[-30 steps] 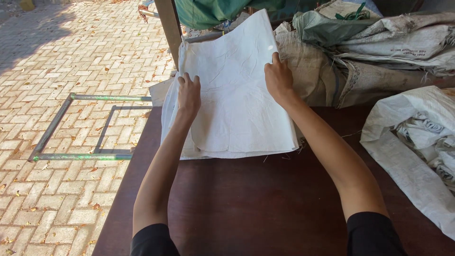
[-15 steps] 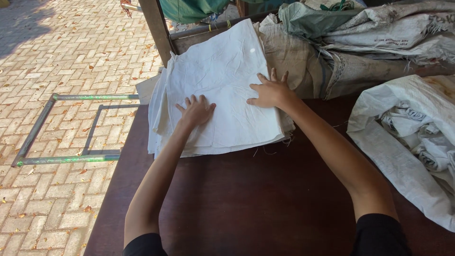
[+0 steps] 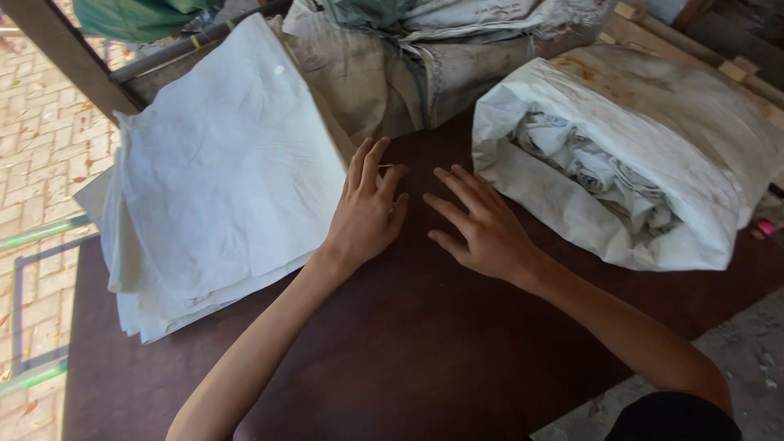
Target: Folding and stacking large white woven plastic sacks on a wooden table.
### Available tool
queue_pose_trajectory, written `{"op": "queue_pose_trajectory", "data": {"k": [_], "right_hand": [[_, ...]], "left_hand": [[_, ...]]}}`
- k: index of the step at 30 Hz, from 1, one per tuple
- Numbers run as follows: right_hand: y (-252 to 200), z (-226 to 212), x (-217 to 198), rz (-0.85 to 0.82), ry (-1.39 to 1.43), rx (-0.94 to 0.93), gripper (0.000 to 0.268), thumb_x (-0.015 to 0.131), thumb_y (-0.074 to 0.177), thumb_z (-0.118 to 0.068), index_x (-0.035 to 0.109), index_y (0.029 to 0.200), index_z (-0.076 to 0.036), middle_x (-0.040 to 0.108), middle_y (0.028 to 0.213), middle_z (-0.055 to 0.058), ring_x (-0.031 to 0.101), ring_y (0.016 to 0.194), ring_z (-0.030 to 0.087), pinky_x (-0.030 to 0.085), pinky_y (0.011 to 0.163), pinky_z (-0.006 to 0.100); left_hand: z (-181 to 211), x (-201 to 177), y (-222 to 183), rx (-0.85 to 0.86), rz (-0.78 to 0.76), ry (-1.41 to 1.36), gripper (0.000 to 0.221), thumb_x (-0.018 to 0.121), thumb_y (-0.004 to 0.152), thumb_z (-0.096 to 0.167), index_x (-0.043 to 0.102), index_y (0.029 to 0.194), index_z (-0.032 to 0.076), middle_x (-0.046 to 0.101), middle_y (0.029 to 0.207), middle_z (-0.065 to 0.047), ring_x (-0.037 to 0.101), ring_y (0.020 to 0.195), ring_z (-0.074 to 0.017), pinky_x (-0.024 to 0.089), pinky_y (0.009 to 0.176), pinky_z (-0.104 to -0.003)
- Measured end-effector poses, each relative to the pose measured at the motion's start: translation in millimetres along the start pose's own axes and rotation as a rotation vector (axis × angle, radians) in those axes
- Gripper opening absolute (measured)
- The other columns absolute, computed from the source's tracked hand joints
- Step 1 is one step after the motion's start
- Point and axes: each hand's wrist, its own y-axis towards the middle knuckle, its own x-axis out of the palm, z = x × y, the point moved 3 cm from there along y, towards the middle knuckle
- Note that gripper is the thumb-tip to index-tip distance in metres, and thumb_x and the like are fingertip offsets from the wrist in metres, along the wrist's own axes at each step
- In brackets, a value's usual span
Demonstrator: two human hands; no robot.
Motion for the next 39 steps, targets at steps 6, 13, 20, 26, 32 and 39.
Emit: {"op": "queue_pose_trajectory", "data": {"k": [6,13,20,26,32,39], "right_hand": [[-93,98,-15,0.035,-0.146,0.381,0.03,0.073,0.094,-0.02,0.072,0.12,-0.005,0.06,0.141,0.014,0.059,0.131,0.033,0.053,0.106,0.045],[-153,200,-29,0.335,-0.465,0.691,0.032,0.075,0.091,-0.016,0.072,0.118,0.0,0.068,0.124,0.022,0.065,0.111,0.04,0.054,0.093,0.049],[-182,240,-20,0.332,-0.397,0.949,0.027,0.072,0.09,-0.015,0.073,0.114,-0.001,0.072,0.111,0.026,0.065,0.104,0.047,0.051,0.09,0.054],[-207,270,-5,0.375,-0.484,0.884,0.029,0.069,0.086,-0.007,0.073,0.114,0.0,0.071,0.113,0.026,0.065,0.105,0.047,0.051,0.092,0.053],[-225,291,17,0.432,-0.526,0.852,0.02,0.07,0.09,-0.003,0.075,0.109,0.002,0.073,0.102,0.025,0.068,0.095,0.045,0.053,0.085,0.052],[-218,276,15,0.399,-0.524,0.903,0.014,0.068,0.095,-0.008,0.074,0.101,0.002,0.072,0.09,0.02,0.069,0.081,0.037,0.055,0.078,0.05]], "left_hand": [[66,108,34,0.237,-0.131,-0.124,0.038,0.07,0.089,0.012,0.059,0.123,0.0,0.044,0.147,-0.025,0.04,0.141,-0.0451,0.04,0.116,-0.052],[104,247,65,0.195,-0.33,-0.316,0.045,0.07,0.089,0.012,0.055,0.13,0.003,0.045,0.151,-0.024,0.042,0.142,-0.0428,0.045,0.113,-0.049],[130,307,112,0.237,-0.273,-0.163,0.078,0.072,0.087,0.026,0.036,0.155,0.013,0.023,0.161,-0.03,0.017,0.15,-0.0527,0.028,0.116,-0.067],[127,315,106,0.252,-0.251,-0.036,0.067,0.062,0.101,0.044,0.032,0.159,0.027,0.019,0.164,-0.027,0.008,0.154,-0.0503,0.015,0.117,-0.079],[122,303,100,0.279,-0.233,-0.006,0.073,0.059,0.104,0.046,0.02,0.164,0.037,0.004,0.168,-0.024,-0.001,0.155,-0.0477,0.015,0.117,-0.079],[110,306,94,0.151,-0.259,-0.336,0.093,0.075,0.095,0.032,0.013,0.164,0.025,-0.005,0.168,-0.027,-0.003,0.154,-0.051,0.019,0.121,-0.069]]}}
